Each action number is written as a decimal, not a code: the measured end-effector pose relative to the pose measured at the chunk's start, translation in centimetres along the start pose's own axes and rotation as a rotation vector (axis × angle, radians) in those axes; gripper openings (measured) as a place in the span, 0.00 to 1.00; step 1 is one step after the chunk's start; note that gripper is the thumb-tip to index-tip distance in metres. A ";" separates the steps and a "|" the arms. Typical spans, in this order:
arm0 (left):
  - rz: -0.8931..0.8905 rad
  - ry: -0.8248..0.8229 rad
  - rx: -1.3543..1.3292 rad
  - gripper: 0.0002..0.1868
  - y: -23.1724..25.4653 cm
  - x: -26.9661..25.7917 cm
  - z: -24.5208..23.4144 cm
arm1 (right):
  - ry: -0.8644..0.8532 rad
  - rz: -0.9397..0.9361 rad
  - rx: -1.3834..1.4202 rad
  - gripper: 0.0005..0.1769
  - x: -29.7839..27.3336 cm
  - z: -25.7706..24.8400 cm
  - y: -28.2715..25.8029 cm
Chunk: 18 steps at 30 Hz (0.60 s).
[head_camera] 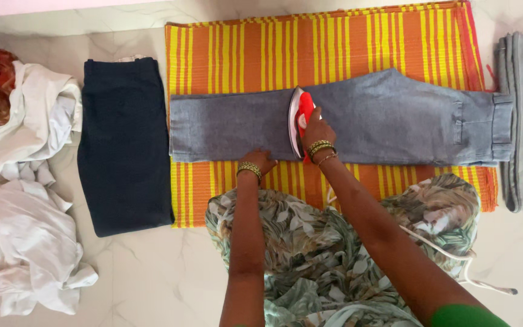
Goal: The person irons a pair of grey trousers on a striped mat, then switches to a pair of black trousers and irons them as well. The iron is used with consistent back-and-forth strokes across the fabric.
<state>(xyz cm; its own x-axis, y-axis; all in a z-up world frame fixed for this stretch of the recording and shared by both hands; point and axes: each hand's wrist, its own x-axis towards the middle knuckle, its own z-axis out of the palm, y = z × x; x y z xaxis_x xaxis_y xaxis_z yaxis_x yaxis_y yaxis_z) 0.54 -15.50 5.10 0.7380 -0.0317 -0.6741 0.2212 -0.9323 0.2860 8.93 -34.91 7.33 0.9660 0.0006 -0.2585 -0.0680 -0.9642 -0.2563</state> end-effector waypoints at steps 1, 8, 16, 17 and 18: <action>-0.002 -0.003 0.013 0.31 0.0 -0.2 -0.2 | -0.014 -0.013 0.030 0.40 -0.6 0.3 0.0; 0.042 0.073 -0.025 0.32 -0.1 0.5 0.3 | -0.124 -0.018 -0.029 0.47 -3.5 1.0 -3.1; 0.058 0.052 -0.001 0.30 -0.8 1.9 1.8 | -0.064 -0.069 -0.030 0.47 -0.2 1.2 -5.1; 0.029 0.055 -0.015 0.29 -0.9 1.7 1.9 | -0.068 -0.068 -0.019 0.44 -0.6 1.7 -4.9; 0.005 0.059 -0.032 0.29 -0.8 1.6 1.8 | -0.070 -0.067 -0.011 0.41 -1.1 2.1 -4.6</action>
<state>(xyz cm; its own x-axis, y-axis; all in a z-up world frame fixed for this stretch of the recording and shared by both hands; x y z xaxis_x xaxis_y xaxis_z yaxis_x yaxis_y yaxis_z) 0.40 -15.46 2.62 0.7753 -0.0137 -0.6315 0.2370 -0.9204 0.3109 7.67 -29.89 6.87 0.9486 0.0835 -0.3053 -0.0003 -0.9643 -0.2649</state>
